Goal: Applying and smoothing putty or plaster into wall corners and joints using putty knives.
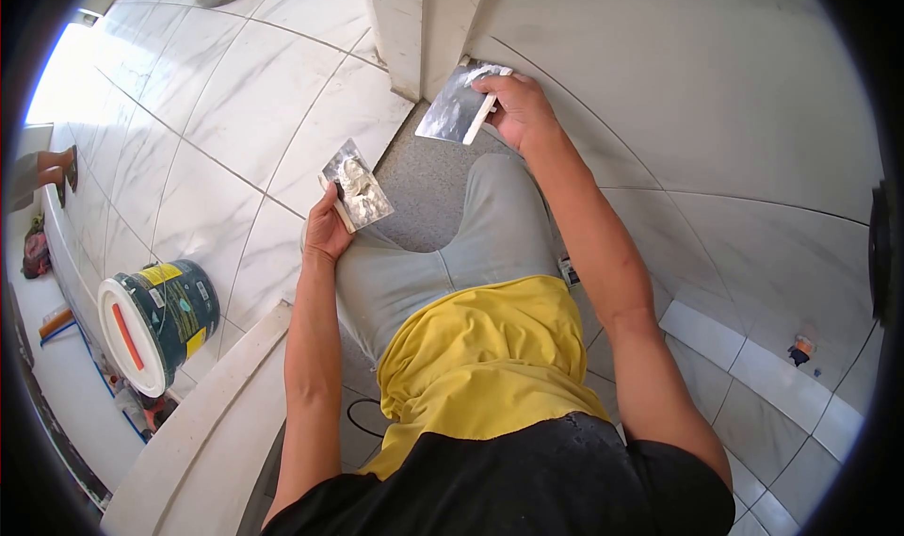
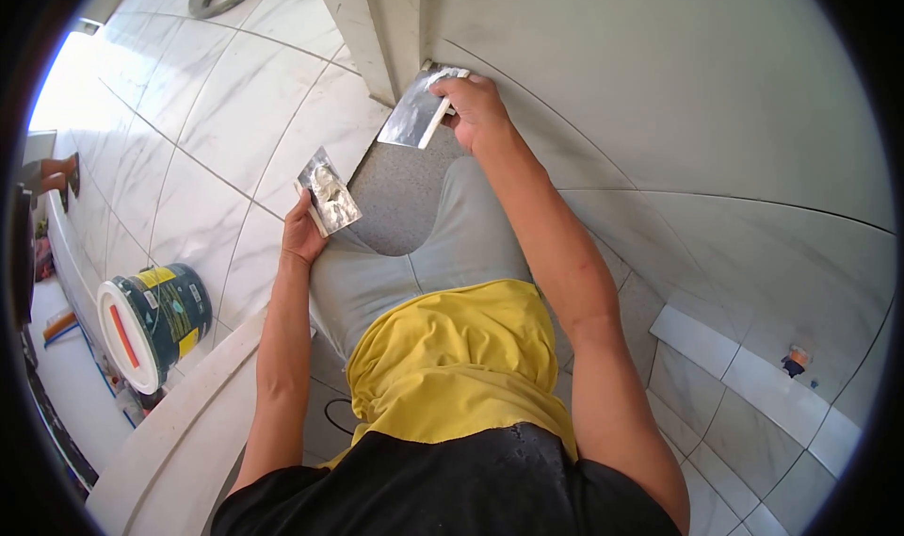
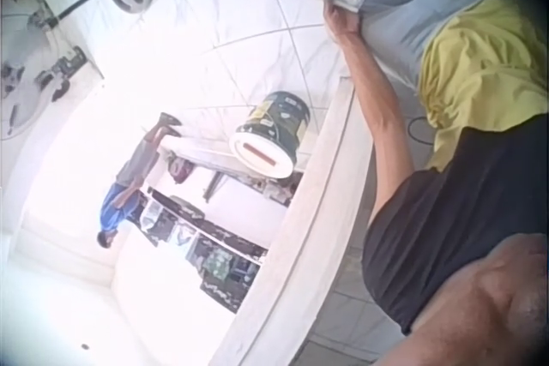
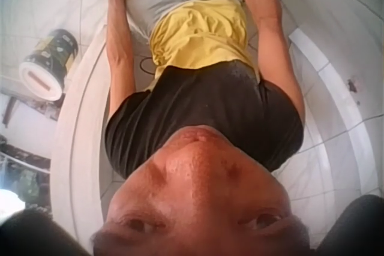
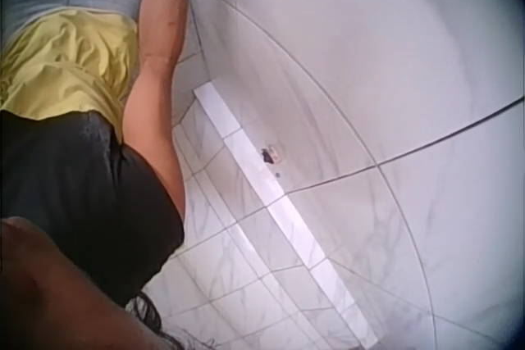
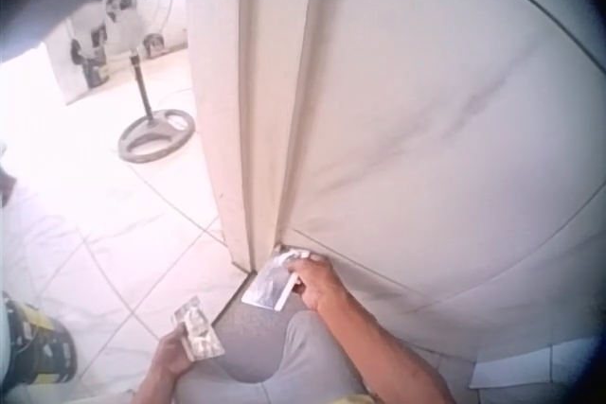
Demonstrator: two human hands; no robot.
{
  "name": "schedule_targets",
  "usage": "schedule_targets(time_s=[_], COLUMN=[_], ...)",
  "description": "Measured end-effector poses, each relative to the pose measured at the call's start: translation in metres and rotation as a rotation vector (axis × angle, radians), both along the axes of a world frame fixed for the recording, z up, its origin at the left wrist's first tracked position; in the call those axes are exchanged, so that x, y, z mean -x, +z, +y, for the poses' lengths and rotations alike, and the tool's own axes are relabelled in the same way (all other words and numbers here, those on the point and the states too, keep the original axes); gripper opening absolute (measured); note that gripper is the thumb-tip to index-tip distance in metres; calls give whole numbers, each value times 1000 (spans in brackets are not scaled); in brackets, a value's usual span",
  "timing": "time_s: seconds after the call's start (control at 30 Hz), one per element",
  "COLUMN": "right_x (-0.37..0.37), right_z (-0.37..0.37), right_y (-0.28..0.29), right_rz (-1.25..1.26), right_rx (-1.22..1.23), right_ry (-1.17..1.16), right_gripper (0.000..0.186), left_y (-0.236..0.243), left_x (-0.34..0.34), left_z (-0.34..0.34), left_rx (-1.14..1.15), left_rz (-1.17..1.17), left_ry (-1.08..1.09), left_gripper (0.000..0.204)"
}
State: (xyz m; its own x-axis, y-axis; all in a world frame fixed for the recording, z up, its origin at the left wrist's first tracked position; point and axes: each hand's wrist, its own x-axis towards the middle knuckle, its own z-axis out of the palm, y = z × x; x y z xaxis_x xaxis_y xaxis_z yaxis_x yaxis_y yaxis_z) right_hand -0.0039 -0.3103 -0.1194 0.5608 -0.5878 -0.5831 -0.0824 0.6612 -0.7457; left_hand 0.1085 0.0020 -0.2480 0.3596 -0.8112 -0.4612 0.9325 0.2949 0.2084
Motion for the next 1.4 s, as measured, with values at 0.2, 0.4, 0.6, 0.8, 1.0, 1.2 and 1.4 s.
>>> schedule_targets(time_s=[0.2, 0.4, 0.6, 0.8, 1.0, 1.2, 1.4], right_x=[0, 20, 0, -5, -3, -3, -1], right_z=[10, 8, 3, 3, 5, 4, 1], right_y=[54, 1, -36, -14, 38, 74, 104], right_rz=[-86, -19, 95, 39, -42, -92, -136], right_rx=[83, -21, -105, -62, 24, 92, 139], right_ry=[6, -30, -25, -15, 2, 28, 35], right_gripper=[27, 27, 28, 26, 26, 25, 25], left_y=[-4, -3, 0, -1, -4, -3, -5], left_x=[-3, -3, 0, -1, -1, -1, -1], left_z=[7, 3, 1, 3, 5, 4, 4], left_rx=[4, -1, -2, -16, 11, 19, 36], left_rz=[10, 6, -26, -35, -25, -29, -52], left_ry=[9, -13, -23, -15, 1, -6, -24], left_gripper=[42, 42, 44, 44, 43, 43, 44])
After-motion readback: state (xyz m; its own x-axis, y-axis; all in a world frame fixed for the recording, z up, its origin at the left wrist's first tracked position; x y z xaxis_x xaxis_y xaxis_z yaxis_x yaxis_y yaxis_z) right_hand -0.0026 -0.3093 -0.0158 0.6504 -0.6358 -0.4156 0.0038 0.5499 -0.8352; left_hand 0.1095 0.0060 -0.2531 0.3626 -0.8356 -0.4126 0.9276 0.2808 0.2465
